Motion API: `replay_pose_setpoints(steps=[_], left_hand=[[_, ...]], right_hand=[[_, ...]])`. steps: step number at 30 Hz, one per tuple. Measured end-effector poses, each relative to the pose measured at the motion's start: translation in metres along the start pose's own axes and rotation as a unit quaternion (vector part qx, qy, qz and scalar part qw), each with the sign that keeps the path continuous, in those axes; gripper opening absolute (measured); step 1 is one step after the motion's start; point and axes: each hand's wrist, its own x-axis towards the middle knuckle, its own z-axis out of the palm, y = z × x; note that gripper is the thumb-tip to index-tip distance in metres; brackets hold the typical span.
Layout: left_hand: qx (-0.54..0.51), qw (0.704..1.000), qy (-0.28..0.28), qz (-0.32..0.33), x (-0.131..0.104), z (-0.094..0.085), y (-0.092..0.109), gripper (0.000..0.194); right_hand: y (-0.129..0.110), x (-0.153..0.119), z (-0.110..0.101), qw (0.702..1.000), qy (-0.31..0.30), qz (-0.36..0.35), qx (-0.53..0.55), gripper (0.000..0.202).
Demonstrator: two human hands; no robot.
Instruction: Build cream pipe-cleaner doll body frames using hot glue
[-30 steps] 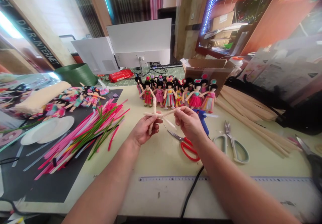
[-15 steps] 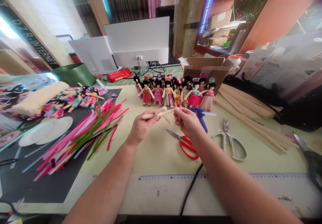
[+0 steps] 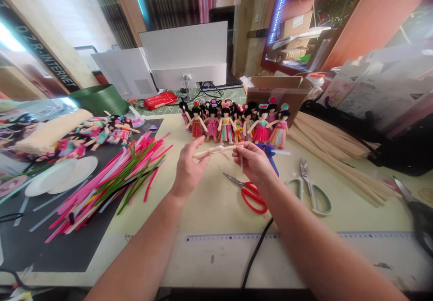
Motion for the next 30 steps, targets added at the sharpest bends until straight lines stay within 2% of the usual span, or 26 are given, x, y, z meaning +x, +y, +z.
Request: replay_pose_setpoints(steps=[2,4,6,7,9,11,14,19,22,26,30], left_hand=[[-0.039,0.994,0.036,-0.092,0.003,0.001,-0.007,0.058],[-0.109,0.972,0.039,-0.206,0.007,0.001,-0.013,0.050],[-0.199,0.930,0.017,-0.309,0.009,0.000,-0.017,0.035],[-0.240,0.904,-0.004,-0.353,0.010,-0.001,-0.017,0.035],[-0.299,0.860,-0.052,-0.411,0.011,-0.002,-0.017,0.047],[-0.317,0.839,-0.086,-0.434,0.011,-0.003,-0.015,0.056],[-0.341,0.827,-0.093,-0.438,0.012,-0.005,-0.012,0.056],[-0.393,0.754,-0.140,-0.507,0.015,-0.006,-0.011,0.066],[-0.403,0.734,-0.181,-0.515,0.014,-0.007,-0.010,0.072],[-0.434,0.724,-0.227,-0.487,0.011,-0.012,-0.007,0.067],[-0.438,0.748,-0.233,-0.441,0.010,-0.015,-0.008,0.036]], right_hand=[[-0.001,0.000,0.000,1.000,-0.007,-0.017,0.010,0.028],[-0.001,0.000,0.001,0.999,-0.013,-0.031,0.013,0.026],[-0.001,-0.001,0.001,0.999,-0.015,-0.042,0.009,0.025],[-0.001,-0.001,0.001,0.999,-0.017,-0.046,0.005,0.025],[0.000,-0.001,0.001,0.998,-0.022,-0.057,-0.005,0.024],[0.000,-0.001,0.001,0.997,-0.026,-0.066,-0.012,0.025],[0.000,-0.001,0.002,0.996,-0.029,-0.082,-0.019,0.024],[0.000,-0.001,0.002,0.993,-0.026,-0.108,-0.030,0.022],[0.000,-0.002,0.001,0.991,-0.031,-0.120,-0.049,0.020],[0.003,-0.002,0.000,0.985,-0.064,-0.126,-0.096,0.014],[0.003,-0.001,-0.001,0.985,-0.065,-0.112,-0.111,0.014]])
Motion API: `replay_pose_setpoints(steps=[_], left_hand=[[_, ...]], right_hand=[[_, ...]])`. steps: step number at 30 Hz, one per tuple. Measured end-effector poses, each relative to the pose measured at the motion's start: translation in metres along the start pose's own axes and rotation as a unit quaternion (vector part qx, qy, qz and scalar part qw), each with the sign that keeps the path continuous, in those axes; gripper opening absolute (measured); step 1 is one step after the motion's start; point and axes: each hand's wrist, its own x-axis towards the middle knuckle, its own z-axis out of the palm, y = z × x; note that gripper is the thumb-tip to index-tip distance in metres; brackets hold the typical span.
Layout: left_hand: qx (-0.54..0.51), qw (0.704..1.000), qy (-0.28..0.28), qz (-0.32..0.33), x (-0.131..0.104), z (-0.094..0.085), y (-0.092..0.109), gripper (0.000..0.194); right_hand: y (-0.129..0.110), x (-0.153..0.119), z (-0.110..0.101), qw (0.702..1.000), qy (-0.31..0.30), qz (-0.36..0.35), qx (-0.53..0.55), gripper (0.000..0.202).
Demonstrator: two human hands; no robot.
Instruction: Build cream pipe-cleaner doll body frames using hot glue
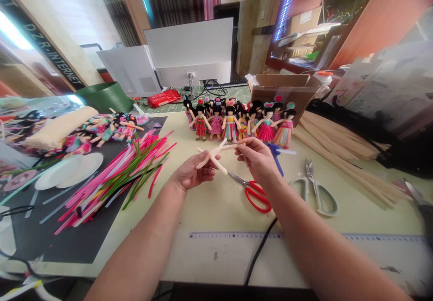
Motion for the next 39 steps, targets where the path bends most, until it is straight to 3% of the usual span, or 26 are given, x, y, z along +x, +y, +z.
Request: replay_pose_setpoints(steps=[4,15,19,24,27,36,39], left_hand=[[0.032,0.998,0.009,0.049,0.002,0.000,-0.001,0.025],[0.158,0.961,0.093,0.208,0.010,0.005,-0.008,0.033],[0.259,0.911,0.134,0.291,0.008,0.009,-0.009,0.030],[0.376,0.815,0.158,0.410,0.000,0.015,-0.009,0.017],[0.422,0.785,0.157,0.427,-0.002,0.015,-0.010,0.020],[0.497,0.732,0.167,0.435,-0.001,0.014,-0.012,0.022],[0.457,0.742,0.215,0.442,-0.001,0.016,-0.012,0.030]], right_hand=[[-0.002,0.000,0.001,1.000,0.007,0.021,0.016,0.017],[-0.002,0.000,0.003,0.998,0.003,0.016,0.053,0.020],[-0.004,-0.001,0.003,0.997,0.018,0.031,0.064,0.021],[-0.005,-0.001,0.004,0.993,0.054,0.090,0.061,0.025],[-0.004,0.000,0.004,0.990,0.062,0.107,0.064,0.028],[-0.003,0.002,0.002,0.993,0.060,0.079,0.064,0.029],[-0.004,0.001,0.003,0.995,0.055,0.062,0.063,0.029]])
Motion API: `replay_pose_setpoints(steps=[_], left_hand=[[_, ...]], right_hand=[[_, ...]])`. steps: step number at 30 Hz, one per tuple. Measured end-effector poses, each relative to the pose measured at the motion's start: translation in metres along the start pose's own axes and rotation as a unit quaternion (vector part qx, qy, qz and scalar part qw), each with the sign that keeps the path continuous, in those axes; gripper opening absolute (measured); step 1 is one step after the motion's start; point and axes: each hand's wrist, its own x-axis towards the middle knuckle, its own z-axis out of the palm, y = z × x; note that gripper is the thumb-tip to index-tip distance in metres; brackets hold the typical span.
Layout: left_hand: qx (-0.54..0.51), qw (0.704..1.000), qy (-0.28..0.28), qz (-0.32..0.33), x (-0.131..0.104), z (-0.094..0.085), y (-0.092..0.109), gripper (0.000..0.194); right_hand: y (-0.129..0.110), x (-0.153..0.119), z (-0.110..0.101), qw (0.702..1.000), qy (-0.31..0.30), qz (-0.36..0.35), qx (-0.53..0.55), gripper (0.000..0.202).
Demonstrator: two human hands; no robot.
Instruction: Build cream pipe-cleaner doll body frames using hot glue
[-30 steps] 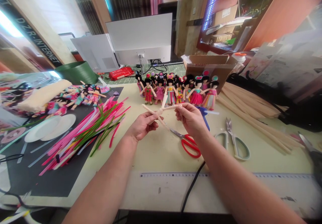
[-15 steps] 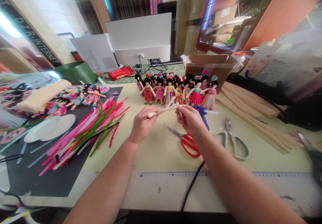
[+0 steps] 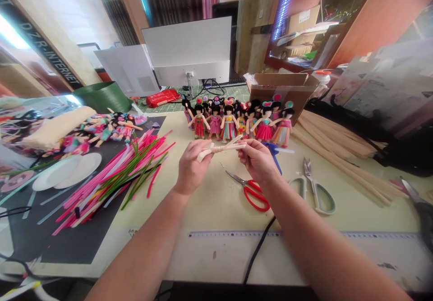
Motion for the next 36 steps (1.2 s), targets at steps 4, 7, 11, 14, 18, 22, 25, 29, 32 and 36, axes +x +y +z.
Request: replay_pose_setpoints(steps=[4,7,11,14,18,22,25,29,32,36], left_hand=[[-0.121,0.978,0.017,-0.169,0.003,0.000,-0.007,0.061],[-0.265,0.902,-0.035,-0.338,0.008,-0.001,-0.015,0.059],[-0.447,0.758,-0.134,-0.457,0.013,-0.005,-0.019,0.040],[-0.481,0.719,-0.189,-0.465,0.012,-0.007,-0.017,0.060],[-0.461,0.748,-0.205,-0.431,0.009,-0.005,-0.016,0.038],[-0.397,0.823,-0.152,-0.375,0.008,0.000,-0.018,0.032],[-0.334,0.880,-0.107,-0.319,0.007,0.004,-0.017,0.034],[-0.281,0.919,-0.084,-0.262,0.005,0.006,-0.010,0.039],[-0.269,0.933,-0.078,-0.227,0.004,0.005,-0.005,0.044],[-0.241,0.954,-0.093,-0.153,0.003,0.004,-0.002,0.028]], right_hand=[[-0.001,0.000,0.000,1.000,0.005,-0.014,-0.006,0.029],[-0.001,0.000,0.000,1.000,0.006,-0.023,-0.002,0.027],[0.000,-0.001,0.000,0.999,-0.004,-0.036,-0.010,0.024],[0.001,-0.002,0.000,0.998,-0.021,-0.044,-0.030,0.022],[0.002,-0.003,0.001,0.997,-0.039,-0.034,-0.051,0.022],[0.001,-0.005,0.004,0.997,-0.022,-0.009,-0.069,0.024],[0.000,-0.006,0.005,0.998,-0.020,-0.009,-0.061,0.025],[0.001,-0.005,0.003,0.999,-0.022,-0.010,-0.047,0.026],[0.002,-0.002,0.000,0.999,-0.017,0.009,-0.037,0.026],[0.004,0.002,-0.004,0.998,-0.012,0.061,-0.011,0.029]])
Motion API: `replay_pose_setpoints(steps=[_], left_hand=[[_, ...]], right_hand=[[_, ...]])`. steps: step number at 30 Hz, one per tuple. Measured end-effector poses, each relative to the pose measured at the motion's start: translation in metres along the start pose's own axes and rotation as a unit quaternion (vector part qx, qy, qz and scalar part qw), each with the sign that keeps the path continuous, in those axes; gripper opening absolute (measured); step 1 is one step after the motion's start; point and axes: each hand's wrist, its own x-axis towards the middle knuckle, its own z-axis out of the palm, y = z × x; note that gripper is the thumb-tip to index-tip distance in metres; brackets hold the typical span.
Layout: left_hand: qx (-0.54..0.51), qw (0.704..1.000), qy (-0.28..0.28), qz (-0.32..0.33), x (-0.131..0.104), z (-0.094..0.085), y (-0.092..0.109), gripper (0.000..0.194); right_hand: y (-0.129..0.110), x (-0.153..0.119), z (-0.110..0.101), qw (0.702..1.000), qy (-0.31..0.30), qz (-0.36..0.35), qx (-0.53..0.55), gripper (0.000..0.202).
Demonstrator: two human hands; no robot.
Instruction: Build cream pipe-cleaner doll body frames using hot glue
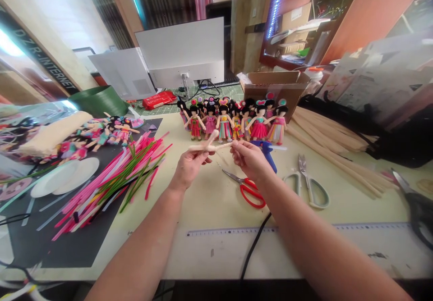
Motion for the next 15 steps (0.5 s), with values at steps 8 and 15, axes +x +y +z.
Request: replay_pose_setpoints(steps=[8,15], left_hand=[[0.146,0.982,-0.032,0.116,-0.003,-0.010,0.008,0.022],[0.031,0.991,0.127,-0.001,0.010,-0.018,-0.008,0.042]], right_hand=[[-0.001,-0.001,-0.001,0.999,-0.006,0.040,0.021,0.023],[-0.004,0.000,-0.002,0.999,-0.008,-0.033,0.031,0.024]])
